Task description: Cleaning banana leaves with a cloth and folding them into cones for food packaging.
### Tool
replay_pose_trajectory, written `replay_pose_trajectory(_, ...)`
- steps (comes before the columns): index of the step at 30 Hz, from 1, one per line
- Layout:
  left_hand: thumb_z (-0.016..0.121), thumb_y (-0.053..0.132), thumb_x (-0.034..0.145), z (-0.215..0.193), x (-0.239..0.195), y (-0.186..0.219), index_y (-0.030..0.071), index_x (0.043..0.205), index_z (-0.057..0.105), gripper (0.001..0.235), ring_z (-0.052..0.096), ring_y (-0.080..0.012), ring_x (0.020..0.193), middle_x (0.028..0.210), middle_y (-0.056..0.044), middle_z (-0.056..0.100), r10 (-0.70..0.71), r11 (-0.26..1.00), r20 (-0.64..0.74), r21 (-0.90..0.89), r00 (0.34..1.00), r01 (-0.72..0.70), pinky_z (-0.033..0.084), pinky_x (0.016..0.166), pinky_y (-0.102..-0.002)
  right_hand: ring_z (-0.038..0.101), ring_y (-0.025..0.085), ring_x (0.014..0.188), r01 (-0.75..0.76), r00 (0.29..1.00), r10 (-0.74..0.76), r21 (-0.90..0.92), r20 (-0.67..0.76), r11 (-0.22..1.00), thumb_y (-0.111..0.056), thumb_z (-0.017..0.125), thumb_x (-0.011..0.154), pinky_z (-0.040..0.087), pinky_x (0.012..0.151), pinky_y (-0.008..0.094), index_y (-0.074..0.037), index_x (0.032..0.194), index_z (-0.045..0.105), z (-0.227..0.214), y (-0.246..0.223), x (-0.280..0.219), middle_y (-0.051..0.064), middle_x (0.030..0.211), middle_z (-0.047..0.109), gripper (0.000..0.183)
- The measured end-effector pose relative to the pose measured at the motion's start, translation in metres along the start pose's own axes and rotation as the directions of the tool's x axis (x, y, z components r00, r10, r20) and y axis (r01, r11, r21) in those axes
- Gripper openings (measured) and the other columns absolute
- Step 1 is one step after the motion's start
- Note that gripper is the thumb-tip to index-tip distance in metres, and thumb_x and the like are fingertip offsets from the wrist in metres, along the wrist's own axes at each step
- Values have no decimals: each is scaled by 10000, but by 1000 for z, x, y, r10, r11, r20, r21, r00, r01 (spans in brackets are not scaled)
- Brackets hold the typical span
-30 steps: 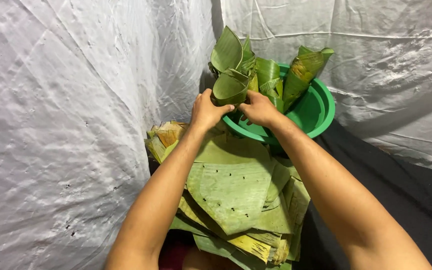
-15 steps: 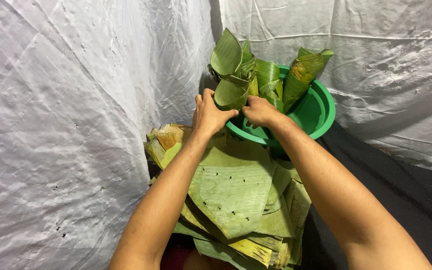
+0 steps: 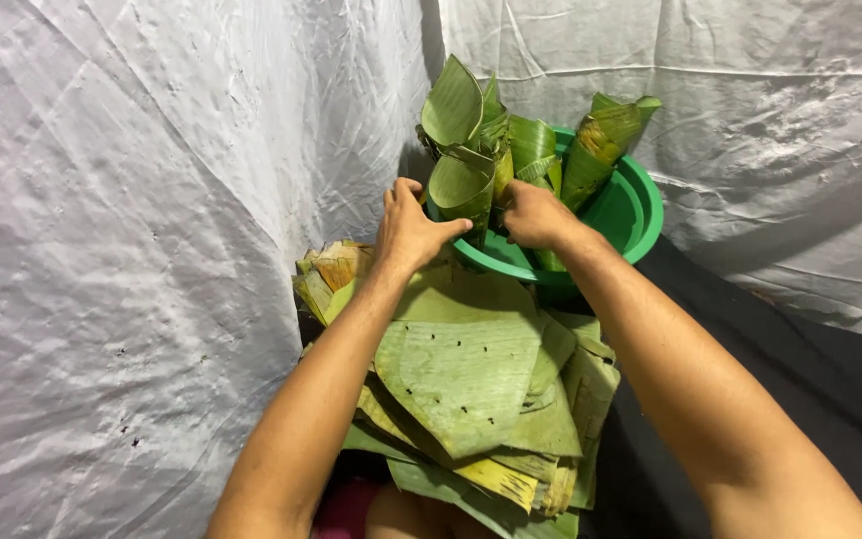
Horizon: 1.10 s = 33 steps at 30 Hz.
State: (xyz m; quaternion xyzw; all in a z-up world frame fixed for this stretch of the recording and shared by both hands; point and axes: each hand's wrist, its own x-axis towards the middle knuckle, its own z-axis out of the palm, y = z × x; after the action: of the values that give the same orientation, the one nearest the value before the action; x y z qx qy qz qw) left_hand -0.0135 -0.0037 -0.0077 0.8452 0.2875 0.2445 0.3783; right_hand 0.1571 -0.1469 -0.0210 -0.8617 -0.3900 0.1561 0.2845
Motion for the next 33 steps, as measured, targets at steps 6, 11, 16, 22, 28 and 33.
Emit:
replay_pose_trajectory(6, 907, 434, 713, -19, -15, 11, 145, 1308, 327, 880, 627, -413, 1208, 1212, -154, 565, -11, 999, -9, -33, 1000, 10, 483, 1041, -528, 648, 401, 1176, -30, 979, 28, -4, -199, 1000, -240, 575, 937, 502, 983, 540, -182, 1218, 710, -31, -12, -50, 131, 1167, 740, 317)
replay_pose_trajectory(11, 826, 398, 794, -37, -43, 16, 165, 1192, 468, 583, 689, -314, 1092, 1064, -62, 616, 137, 989, -6, 65, 991, -137, 533, 927, -475, 683, 291, 1000, 84, 946, -45, 107, -321, 991, -263, 610, 899, 521, 882, 453, -237, 1093, 723, -47, -18, -100, 13, 963, 755, 226)
replay_pose_trajectory(16, 765, 354, 865, -54, -107, 31, 120, 1213, 574, 461, 707, -342, 1028, 1105, -127, 632, 348, 908, 68, 221, 935, -355, 554, 885, -500, 705, 278, 899, 293, 878, -217, 123, -427, 948, -203, 657, 926, 530, 825, 427, -195, 1046, 748, -37, -18, -169, 51, 892, 760, 150)
replay_pose_trajectory(22, 585, 252, 991, -34, -194, 30, -52, 1447, 525, 551, 528, -455, 1352, 1412, -307, 583, 570, 725, 203, 333, 796, -603, 402, 1102, -589, 667, 342, 1088, 523, 656, -573, -251, -492, 814, -58, 668, 916, 507, 993, 447, -105, 1166, 718, 28, 1, -247, 126, 1089, 733, 259)
replay_pose_trajectory(28, 391, 555, 1056, -6, -235, -4, 39, 1565, 380, 725, 369, -349, 1486, 1568, -204, 447, 481, 558, 426, 526, 766, -643, 201, 1239, -530, 495, 464, 1358, 431, 810, -464, -173, -359, 886, -225, 560, 1041, 353, 1140, 602, 14, 1453, 526, 75, -3, -298, 301, 1439, 548, 477)
replay_pose_trajectory(33, 406, 561, 1050, 4, -243, -19, 50, 1583, 344, 740, 381, -357, 1471, 1575, -211, 427, 430, 604, 427, 519, 796, -605, 217, 1225, -544, 455, 392, 1414, 429, 825, -435, -103, -361, 898, -234, 558, 1041, 272, 1209, 529, -27, 1521, 463, 88, 4, -307, 254, 1493, 516, 531)
